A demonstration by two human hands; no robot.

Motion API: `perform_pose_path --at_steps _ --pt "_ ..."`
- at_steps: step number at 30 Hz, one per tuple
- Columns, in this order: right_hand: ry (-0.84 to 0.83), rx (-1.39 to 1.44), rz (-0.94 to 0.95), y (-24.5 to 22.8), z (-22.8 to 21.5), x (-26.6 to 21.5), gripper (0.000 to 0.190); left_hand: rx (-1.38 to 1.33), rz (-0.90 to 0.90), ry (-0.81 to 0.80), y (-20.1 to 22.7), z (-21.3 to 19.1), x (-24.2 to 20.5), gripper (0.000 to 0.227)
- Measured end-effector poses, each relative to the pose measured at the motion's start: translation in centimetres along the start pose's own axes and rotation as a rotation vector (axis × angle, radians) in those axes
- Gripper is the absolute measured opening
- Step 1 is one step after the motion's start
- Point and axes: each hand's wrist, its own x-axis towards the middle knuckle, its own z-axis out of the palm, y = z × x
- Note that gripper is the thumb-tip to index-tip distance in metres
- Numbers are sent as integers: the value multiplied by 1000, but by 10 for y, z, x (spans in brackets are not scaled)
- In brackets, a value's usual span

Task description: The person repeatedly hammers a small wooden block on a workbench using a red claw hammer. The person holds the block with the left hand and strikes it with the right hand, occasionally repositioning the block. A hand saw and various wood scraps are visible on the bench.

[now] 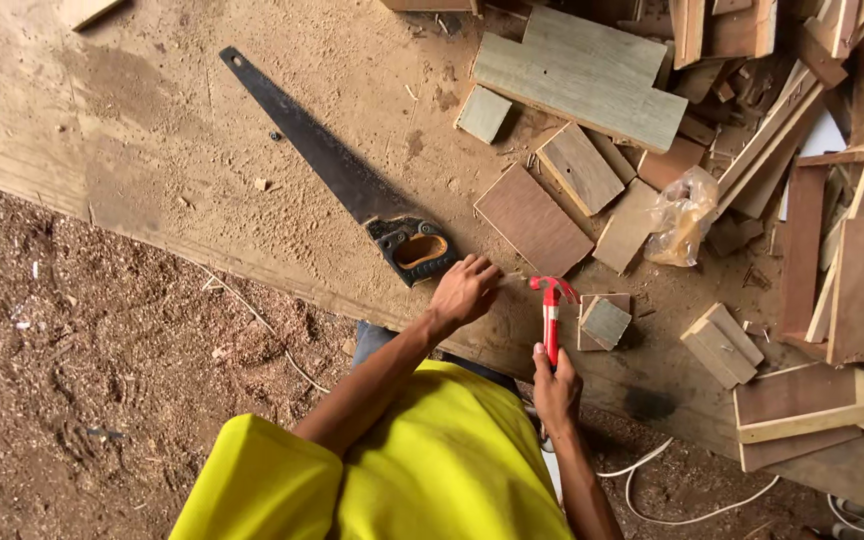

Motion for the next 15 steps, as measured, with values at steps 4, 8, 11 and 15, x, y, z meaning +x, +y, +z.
perform_pose_path --at_steps 4,8,11,15 --pt "95 31 -150 3 -3 -4 37 -58 45 9 -24 11 -9 24" --pt "119 107 -222 4 1 -5 32 -103 -8 12 -35 18 -21 28" --pt "54 25 -341 0 -1 -4 30 -73 -12 7 -34 21 -22 31" --pt "0 -230 -392 -14 -13 -4 30 -79 17 -6 -36 17 -18 30"
